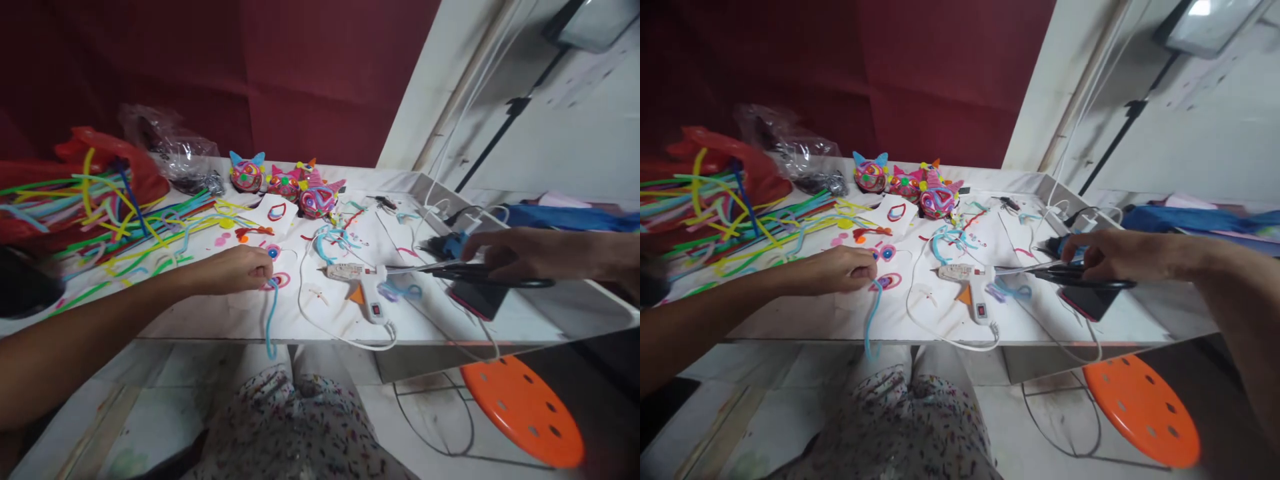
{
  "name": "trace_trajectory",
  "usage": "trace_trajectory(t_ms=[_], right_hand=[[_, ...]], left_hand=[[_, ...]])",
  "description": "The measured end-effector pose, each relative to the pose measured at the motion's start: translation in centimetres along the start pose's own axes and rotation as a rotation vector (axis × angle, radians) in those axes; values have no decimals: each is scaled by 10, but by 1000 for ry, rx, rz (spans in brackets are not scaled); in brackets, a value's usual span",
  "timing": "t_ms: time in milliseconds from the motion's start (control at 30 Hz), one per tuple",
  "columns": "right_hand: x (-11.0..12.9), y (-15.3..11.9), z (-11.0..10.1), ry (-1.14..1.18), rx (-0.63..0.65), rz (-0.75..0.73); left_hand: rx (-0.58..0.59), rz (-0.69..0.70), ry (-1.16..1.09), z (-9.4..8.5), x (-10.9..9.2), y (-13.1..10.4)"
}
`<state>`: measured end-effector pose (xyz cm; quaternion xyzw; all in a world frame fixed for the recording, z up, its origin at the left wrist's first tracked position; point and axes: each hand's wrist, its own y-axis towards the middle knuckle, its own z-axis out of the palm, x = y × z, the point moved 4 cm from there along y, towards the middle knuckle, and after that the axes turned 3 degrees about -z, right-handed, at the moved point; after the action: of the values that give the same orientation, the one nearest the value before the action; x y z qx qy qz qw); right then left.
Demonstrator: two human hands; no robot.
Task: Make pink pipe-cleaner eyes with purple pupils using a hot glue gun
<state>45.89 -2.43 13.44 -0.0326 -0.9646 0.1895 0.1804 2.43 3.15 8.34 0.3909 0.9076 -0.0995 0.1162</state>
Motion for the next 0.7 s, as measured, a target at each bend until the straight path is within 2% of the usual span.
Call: trace_trajectory(t_ms=[267, 400, 500, 567, 633, 700], right_hand=[[10, 14, -36, -113, 53, 171], [3, 14, -51, -169, 52, 239], [-8, 4, -54, -128, 63, 294], [-11, -10, -55, -17, -122, 274], [-13, -35, -58, 155, -533, 124], [-21, -73, -41, 307, -766, 12]], left_hand=[[-13, 55, 24, 7, 7, 7], [-13, 47, 28, 10, 14, 8], [-12, 55, 11, 11, 18, 7], [-14, 61, 1, 10, 17, 7], [-9, 64, 1, 8, 16, 7], [-5, 60, 9, 8, 14, 8]])
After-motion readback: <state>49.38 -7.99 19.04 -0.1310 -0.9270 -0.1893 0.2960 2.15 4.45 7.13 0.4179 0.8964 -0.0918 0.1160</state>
